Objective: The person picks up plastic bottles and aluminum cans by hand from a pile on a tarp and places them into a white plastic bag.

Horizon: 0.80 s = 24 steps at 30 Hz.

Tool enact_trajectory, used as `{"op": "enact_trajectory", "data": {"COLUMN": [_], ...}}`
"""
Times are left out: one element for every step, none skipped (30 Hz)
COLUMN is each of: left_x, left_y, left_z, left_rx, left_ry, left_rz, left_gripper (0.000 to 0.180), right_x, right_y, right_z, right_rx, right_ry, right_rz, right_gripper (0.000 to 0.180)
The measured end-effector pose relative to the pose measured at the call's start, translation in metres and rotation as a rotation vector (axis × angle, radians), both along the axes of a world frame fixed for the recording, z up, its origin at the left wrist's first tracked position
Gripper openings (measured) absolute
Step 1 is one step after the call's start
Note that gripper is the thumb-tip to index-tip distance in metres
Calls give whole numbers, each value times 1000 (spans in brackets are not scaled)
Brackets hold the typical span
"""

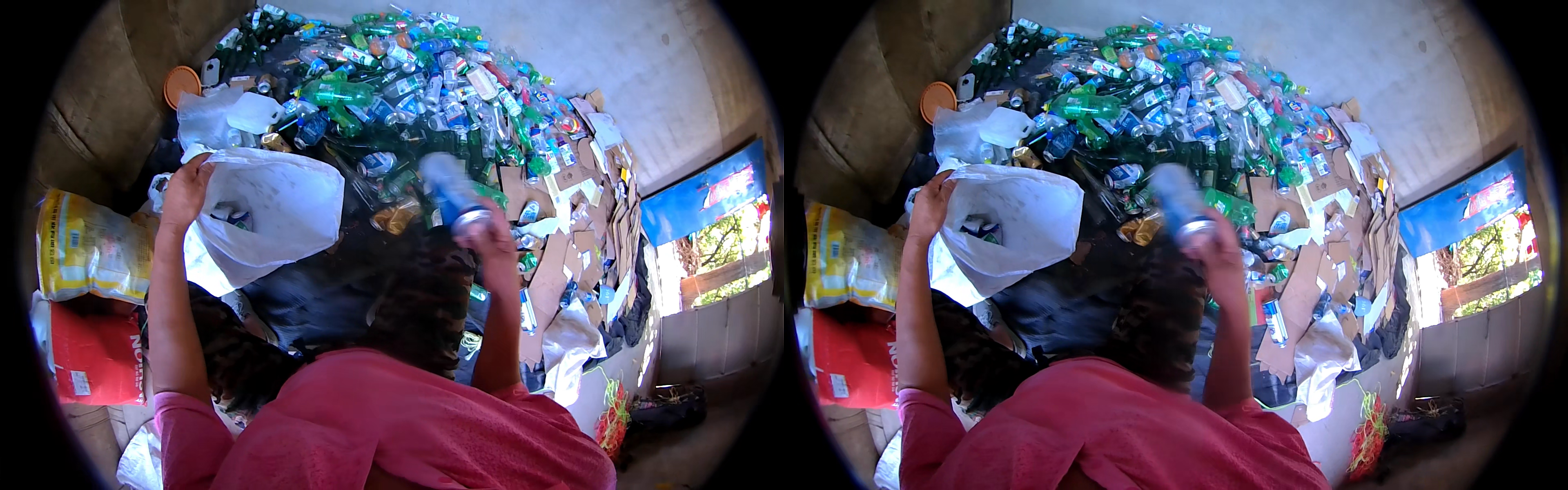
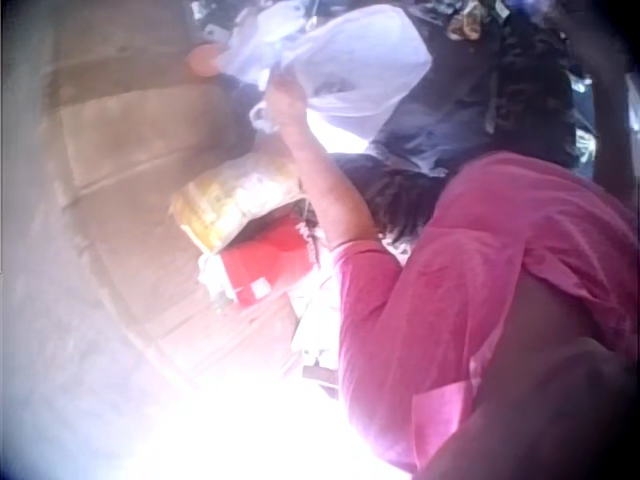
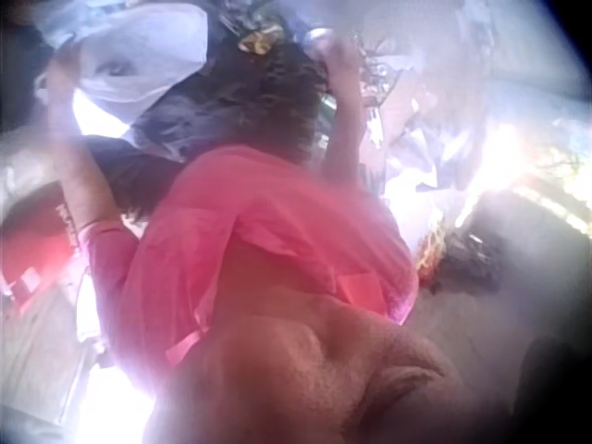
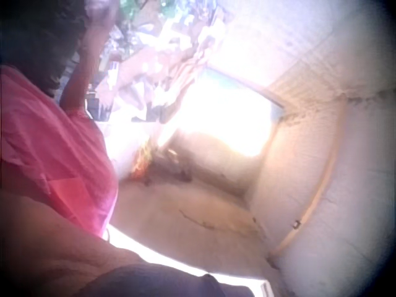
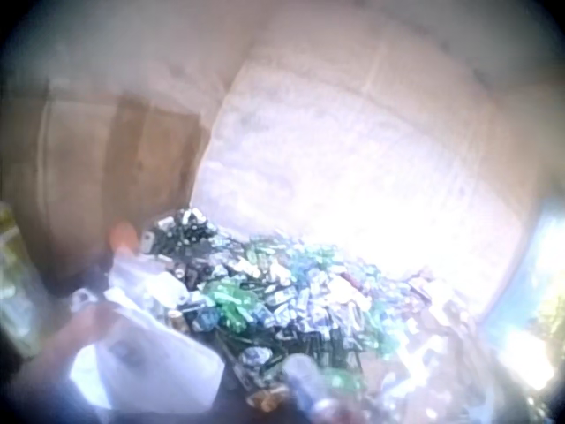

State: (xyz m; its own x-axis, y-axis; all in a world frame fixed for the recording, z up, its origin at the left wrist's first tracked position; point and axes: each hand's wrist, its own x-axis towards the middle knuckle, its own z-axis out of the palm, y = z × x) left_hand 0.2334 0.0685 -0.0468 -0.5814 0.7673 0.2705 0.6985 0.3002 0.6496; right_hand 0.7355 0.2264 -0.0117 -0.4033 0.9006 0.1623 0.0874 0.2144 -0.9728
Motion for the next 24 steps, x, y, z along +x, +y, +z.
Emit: {"op": "enact_trajectory", "data": {"left_x": [3, 4, 3, 3, 6, 9, 14, 15, 16, 17, 23, 22, 21, 19, 21, 19, 16, 13, 11, 9, 9, 9, 8, 9], "left_y": [1, -1, -2, -4, -6, -9, -12, -14, -16, -21, -23, -29, -36, -42, -44, -47, -47, -50, -52, -53, -49, -50, -50, -47], "left_z": [2, 5, 5, 7, 10, 15, 21, 23, 25, 30, 39, 39, 38, 38, 40, 39, 38, 35, 33, 34, 38, 36, 35, 35], "left_rx": [11, 15, 20, 28, 34, 38, -4, -6, -8, -14, -39, -29, -19, -7, -11, -2, 6, 17, 35, 32, 37, 42, 32, 28], "left_ry": [-18, -29, -31, -41, -47, -53, -67, -69, -71, -68, -77, -82, -88, -96, -88, -67, -45, -26, -56, -49, -42, -44, -28, -17], "left_rz": [-13, -18, -23, -39, -53, -65, -40, -52, -61, -67, -69, -81, -90, -103, -86, -81, -79, -70, -55, -39, -35, -12, 7, 17], "left_gripper": [38, 38, 38, 38, 38, 38, 37, 36, 36, 36, 35, 34, 34, 34, 33, 32, 32, 31, 31, 32, 32, 32, 32, 32], "right_x": [-22, -52, -81, -104, -132, -158, -185, -210, -234, -260, -282, -306, -329, -349, -368, -385, -396, -403, -409, -413, -412, -406, -394, -378], "right_y": [-2, -10, -14, -11, -8, -8, -13, -15, -16, -14, -10, -13, -17, -21, -26, -34, -41, -49, -56, -62, -59, -58, -52, -45], "right_z": [0, 4, 3, -11, -29, -58, -73, -88, -104, -127, -147, -156, -163, -166, -168, -171, -174, -173, -171, -169, -181, -175, -170, -158], "right_rx": [3, -118, -232, -218, -200, -281, -213, -186, -157, 57, 272, 280, 290, 300, 286, 267, 248, 144, 40, -63, 8, -119, -248, -377], "right_ry": [-63, -35, 40, -64, -171, -225, -209, -263, -317, -357, -401, -430, -461, -494, -433, -374, -315, -356, -396, -435, -357, -360, -361, -365], "right_rz": [148, 220, 343, 445, 584, 635, 716, 737, 759, 775, 775, 796, 819, 839, 837, 838, 835, 786, 732, 672, 598, 685, 765, 832], "right_gripper": [47, 47, 46, 44, 43, 41, 38, 38, 39, 40, 41, 43, 46, 48, 50, 53, 56, 58, 61, 63, 59, 56, 54, 51]}}
